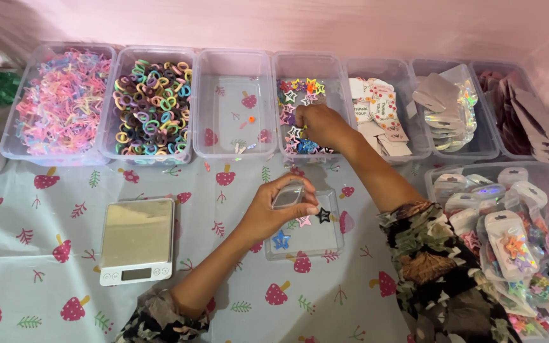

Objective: The person is sorting and packing various small hair accessories, such as clips and ties, from plastic bins into small clear bags.

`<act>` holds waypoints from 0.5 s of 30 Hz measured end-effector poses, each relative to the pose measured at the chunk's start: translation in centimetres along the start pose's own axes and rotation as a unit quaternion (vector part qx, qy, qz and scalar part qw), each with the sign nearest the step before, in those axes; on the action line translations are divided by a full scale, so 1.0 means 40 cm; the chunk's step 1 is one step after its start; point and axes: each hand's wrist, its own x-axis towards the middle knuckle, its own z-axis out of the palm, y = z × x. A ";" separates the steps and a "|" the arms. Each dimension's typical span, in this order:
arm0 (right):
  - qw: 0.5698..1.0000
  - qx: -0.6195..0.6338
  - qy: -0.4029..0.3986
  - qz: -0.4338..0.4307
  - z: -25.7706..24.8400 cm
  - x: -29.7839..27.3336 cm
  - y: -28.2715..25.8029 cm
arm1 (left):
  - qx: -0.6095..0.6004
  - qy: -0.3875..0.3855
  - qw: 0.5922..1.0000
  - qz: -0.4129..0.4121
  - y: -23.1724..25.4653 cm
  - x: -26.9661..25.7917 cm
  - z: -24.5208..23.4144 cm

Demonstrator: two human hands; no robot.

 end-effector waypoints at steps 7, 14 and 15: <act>0.994 -0.038 0.077 -0.069 -0.031 -0.071 -0.014 | -0.006 -0.018 1.000 0.015 -0.029 0.004 -0.013; 0.941 0.188 0.201 -0.198 -0.150 -0.340 -0.235 | -0.006 -0.039 0.999 0.019 -0.062 0.009 -0.027; 0.926 0.240 0.186 -0.224 -0.148 -0.374 -0.257 | -0.017 -0.050 0.998 0.023 -0.065 0.010 -0.030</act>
